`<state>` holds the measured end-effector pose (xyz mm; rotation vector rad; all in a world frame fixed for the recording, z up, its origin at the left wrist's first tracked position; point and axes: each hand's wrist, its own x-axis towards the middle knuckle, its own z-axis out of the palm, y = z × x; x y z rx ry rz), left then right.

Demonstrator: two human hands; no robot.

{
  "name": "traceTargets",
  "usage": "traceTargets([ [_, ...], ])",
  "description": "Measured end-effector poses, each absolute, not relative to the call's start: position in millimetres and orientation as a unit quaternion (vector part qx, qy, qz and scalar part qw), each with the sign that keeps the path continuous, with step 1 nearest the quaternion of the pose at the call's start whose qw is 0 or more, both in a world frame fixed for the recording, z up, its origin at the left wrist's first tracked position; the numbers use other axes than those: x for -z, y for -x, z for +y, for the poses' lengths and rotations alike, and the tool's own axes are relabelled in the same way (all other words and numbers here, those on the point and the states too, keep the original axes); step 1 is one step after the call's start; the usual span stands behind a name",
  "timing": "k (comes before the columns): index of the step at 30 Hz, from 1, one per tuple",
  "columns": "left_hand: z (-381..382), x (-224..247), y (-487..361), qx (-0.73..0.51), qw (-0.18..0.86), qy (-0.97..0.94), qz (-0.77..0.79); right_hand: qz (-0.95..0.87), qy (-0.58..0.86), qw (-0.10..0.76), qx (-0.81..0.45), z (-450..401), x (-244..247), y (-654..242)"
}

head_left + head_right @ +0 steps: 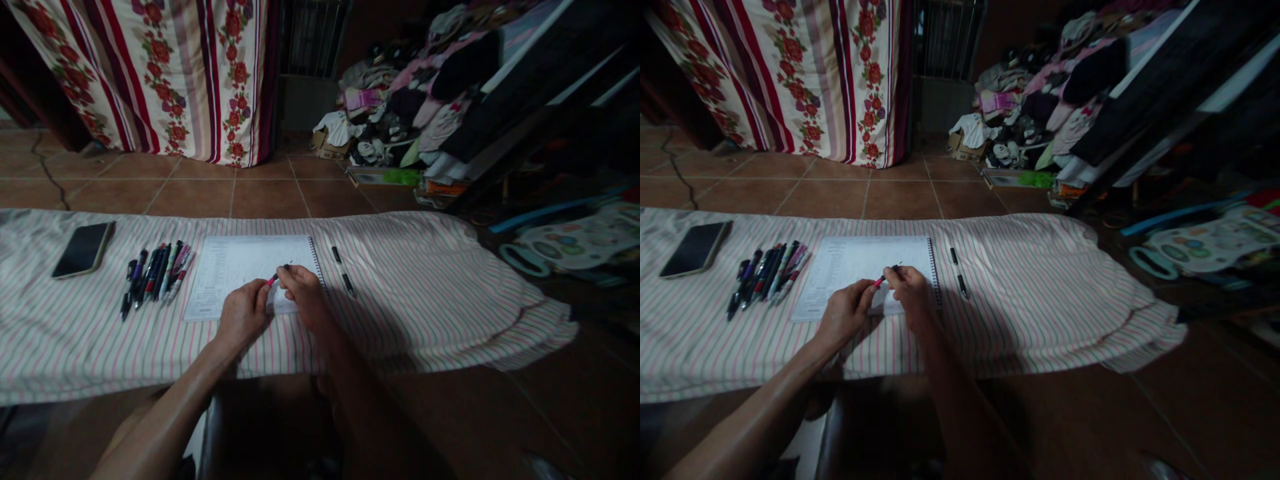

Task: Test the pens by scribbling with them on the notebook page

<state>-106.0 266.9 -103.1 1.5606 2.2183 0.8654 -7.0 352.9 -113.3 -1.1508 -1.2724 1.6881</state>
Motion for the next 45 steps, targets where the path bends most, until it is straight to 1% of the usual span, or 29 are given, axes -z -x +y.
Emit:
traceTargets([
  [4, 267, 102, 105, -0.297, 0.151, -0.546, 0.769, -0.483, 0.42, 0.362, -0.677, 354, 116, 5],
  [9, 267, 102, 106, -0.309, 0.16, -0.534, 0.771, -0.455, 0.397, 0.362, -0.71, 351, 105, 3],
  [15, 267, 104, 106, -0.309, 0.152, -0.537, 0.77, -0.462, 0.448, 0.355, -0.678, 350, 105, 5],
  [22, 269, 104, 106, -0.296, 0.162, -0.538, 0.773, -0.441, 0.425, 0.389, -0.688, 354, 111, 7],
  [26, 269, 105, 106, -0.295, 0.157, -0.532, 0.778, -0.442, 0.427, 0.374, -0.694, 352, 105, 5],
  [30, 268, 106, 105, -0.3, 0.154, -0.537, 0.773, -0.474, 0.455, 0.345, -0.67, 350, 104, 5],
  [38, 268, 105, 105, -0.294, 0.157, -0.545, 0.769, -0.458, 0.444, 0.389, -0.665, 355, 112, 7],
  [42, 268, 105, 105, -0.3, 0.16, -0.534, 0.774, -0.441, 0.422, 0.392, -0.688, 353, 109, 7],
  [45, 267, 106, 105, -0.306, 0.16, -0.531, 0.774, -0.443, 0.437, 0.378, -0.685, 351, 106, 6],
])
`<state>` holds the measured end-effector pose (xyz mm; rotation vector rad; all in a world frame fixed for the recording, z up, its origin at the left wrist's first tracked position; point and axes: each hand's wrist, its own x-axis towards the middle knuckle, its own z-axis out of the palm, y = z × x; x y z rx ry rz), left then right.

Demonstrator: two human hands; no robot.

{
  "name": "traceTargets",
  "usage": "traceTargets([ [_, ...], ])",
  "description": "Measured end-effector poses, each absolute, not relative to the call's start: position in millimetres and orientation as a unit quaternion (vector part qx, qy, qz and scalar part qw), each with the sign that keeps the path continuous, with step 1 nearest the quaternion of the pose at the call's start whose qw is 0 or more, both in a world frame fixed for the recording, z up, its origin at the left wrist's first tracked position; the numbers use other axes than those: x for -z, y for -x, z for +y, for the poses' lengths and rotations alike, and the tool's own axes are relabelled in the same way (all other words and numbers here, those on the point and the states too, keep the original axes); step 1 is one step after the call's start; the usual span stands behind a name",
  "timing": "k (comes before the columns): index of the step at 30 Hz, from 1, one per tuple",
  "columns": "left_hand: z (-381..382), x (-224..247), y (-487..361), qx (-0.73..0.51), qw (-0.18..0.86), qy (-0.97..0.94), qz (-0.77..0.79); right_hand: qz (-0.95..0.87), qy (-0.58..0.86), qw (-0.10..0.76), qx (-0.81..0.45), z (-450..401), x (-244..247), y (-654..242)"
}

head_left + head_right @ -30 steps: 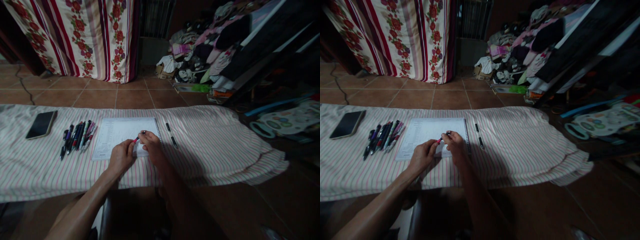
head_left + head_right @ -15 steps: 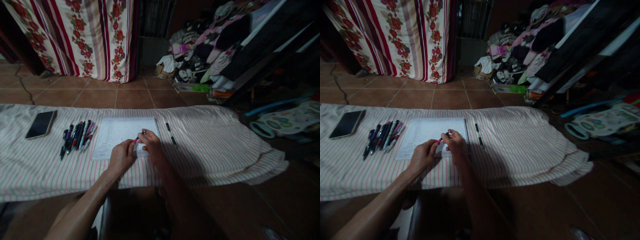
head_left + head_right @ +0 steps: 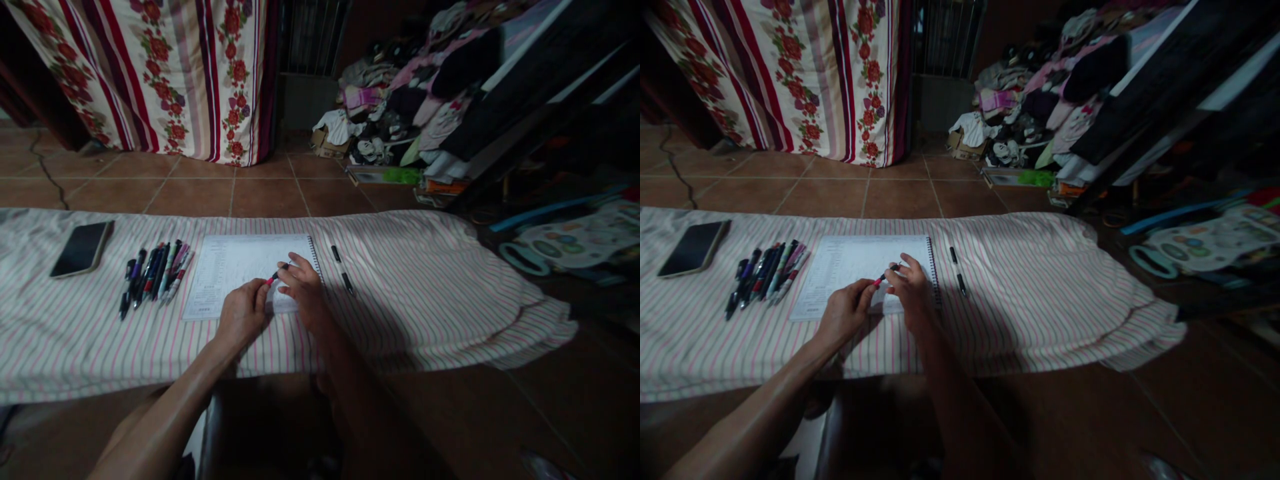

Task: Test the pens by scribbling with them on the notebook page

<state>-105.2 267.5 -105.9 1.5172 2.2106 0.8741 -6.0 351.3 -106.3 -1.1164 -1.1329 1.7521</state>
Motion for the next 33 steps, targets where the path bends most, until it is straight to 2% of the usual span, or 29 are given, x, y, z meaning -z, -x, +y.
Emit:
traceTargets([
  [7, 268, 106, 105, -0.304, 0.155, -0.534, 0.774, -0.51, 0.49, 0.316, -0.633, 351, 107, 3],
  [20, 267, 104, 106, -0.314, 0.161, -0.524, 0.775, -0.513, 0.455, 0.343, -0.642, 350, 100, 0],
  [33, 267, 104, 105, -0.297, 0.167, -0.533, 0.775, -0.468, 0.467, 0.374, -0.65, 357, 113, 4],
])
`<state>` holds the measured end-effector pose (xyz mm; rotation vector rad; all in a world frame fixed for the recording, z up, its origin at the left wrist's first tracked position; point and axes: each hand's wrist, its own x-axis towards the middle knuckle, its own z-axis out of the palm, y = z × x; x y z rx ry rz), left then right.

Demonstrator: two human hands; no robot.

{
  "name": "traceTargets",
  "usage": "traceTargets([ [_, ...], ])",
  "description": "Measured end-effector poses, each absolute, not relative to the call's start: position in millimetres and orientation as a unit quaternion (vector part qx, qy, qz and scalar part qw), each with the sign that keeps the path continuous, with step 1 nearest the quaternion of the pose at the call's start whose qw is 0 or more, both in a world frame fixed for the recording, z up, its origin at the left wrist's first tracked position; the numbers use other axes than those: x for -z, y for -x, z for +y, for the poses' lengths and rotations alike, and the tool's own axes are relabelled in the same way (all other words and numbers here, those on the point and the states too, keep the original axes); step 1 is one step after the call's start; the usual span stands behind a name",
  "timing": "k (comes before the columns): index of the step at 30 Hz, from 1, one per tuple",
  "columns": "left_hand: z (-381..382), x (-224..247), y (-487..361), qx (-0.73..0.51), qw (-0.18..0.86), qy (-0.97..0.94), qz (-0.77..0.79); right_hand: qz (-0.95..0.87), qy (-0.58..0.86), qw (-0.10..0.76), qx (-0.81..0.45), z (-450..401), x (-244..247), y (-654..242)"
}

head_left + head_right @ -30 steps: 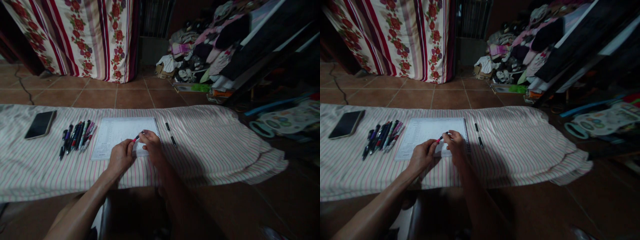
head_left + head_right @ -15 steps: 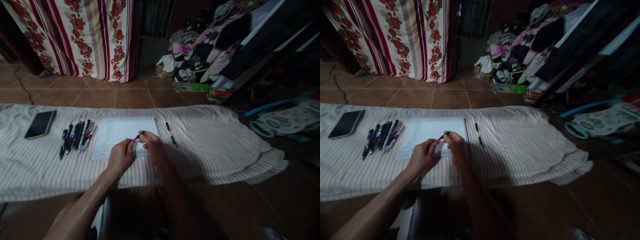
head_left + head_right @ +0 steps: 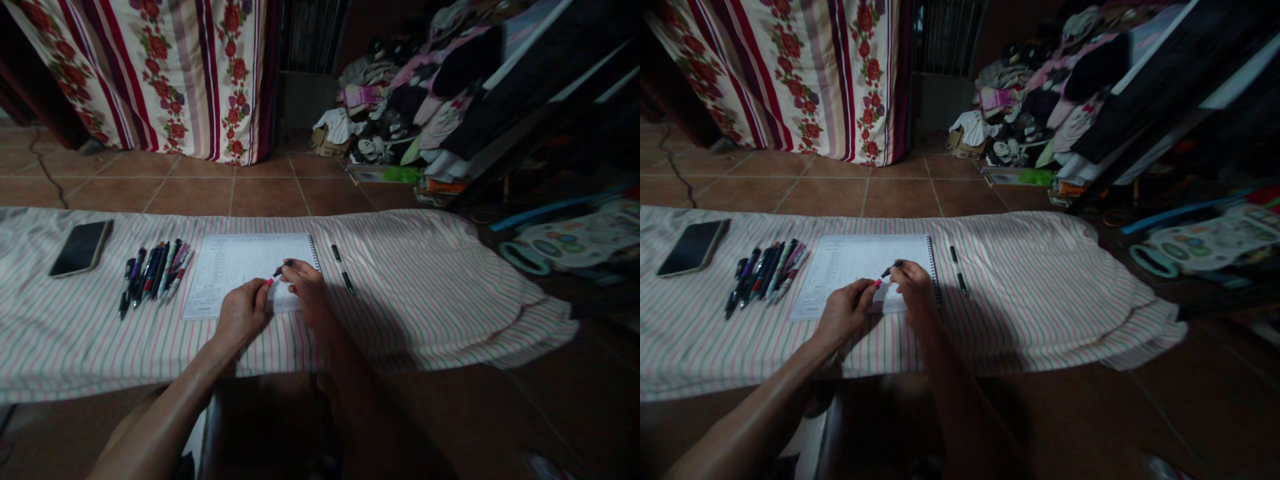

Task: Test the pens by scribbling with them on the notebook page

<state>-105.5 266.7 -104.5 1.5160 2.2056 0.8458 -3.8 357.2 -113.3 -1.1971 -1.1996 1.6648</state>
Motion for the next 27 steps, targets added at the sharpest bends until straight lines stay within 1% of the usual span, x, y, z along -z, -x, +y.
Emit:
traceTargets([
  [15, 266.7, 105.9, 106.9, -0.347, 0.202, -0.516, 0.757, -0.461, 0.463, 0.383, -0.653, 360.3, 111.7, 3.5],
  [27, 266.7, 107.0, 109.8, -0.311, 0.158, -0.523, 0.777, -0.431, 0.474, 0.41, -0.649, 365.4, 118.0, 3.8],
])
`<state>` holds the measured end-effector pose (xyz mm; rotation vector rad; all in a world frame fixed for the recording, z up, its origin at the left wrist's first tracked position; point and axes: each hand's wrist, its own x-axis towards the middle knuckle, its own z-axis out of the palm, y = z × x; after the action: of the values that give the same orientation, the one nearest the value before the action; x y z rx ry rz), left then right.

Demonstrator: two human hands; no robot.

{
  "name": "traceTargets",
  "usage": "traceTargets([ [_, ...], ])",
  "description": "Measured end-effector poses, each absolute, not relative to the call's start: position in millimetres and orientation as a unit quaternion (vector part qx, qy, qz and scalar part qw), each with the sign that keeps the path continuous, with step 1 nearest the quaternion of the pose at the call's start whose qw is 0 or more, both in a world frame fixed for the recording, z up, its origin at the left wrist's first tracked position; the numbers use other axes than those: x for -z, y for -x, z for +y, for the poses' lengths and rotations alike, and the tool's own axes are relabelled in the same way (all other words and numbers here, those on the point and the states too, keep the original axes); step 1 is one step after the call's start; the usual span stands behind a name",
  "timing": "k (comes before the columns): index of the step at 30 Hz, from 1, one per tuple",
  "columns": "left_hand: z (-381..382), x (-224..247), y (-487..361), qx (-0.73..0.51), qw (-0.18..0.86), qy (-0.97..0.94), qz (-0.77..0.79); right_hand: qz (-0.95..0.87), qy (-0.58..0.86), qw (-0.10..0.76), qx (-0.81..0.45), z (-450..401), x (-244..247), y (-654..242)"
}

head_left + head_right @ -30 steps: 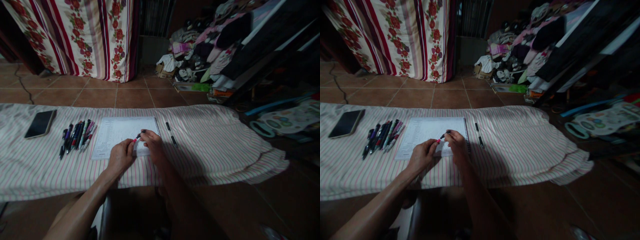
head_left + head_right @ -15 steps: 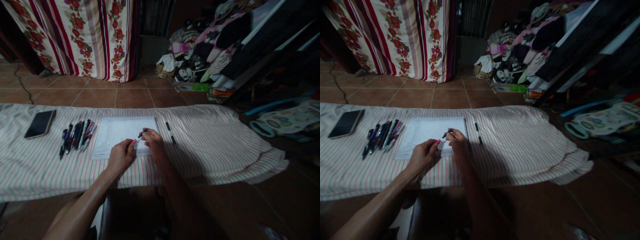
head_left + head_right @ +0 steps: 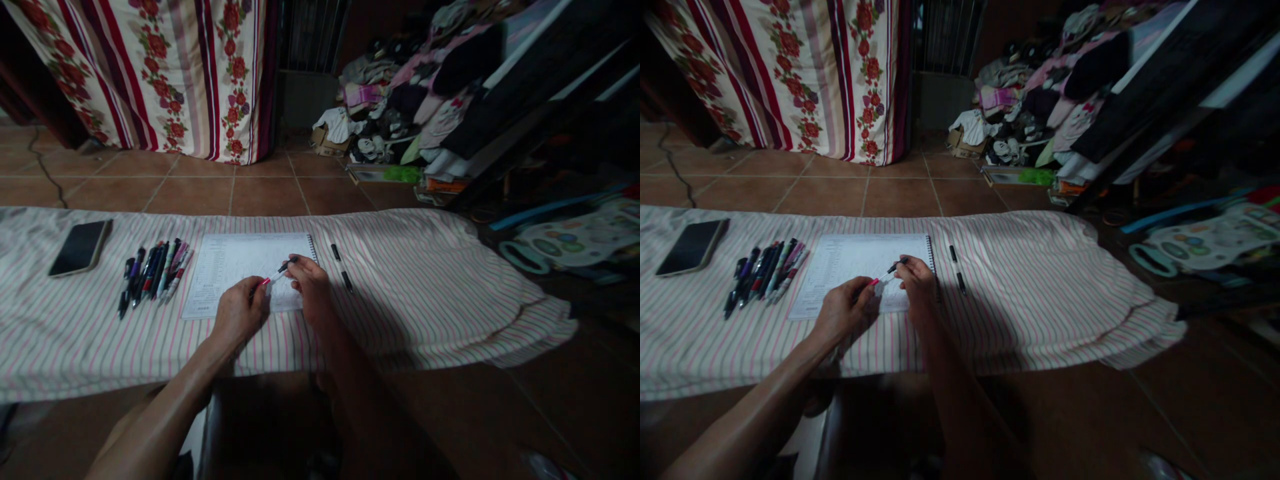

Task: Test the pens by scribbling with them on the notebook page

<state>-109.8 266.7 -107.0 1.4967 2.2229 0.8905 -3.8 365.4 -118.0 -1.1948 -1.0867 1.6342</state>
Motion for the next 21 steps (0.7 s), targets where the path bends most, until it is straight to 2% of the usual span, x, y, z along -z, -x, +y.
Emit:
traceTargets([
  [21, 266.8, 111.2, 112.6, -0.308, 0.174, -0.525, 0.774, -0.406, 0.483, 0.432, -0.644, 374.7, 116.6, -4.9],
])
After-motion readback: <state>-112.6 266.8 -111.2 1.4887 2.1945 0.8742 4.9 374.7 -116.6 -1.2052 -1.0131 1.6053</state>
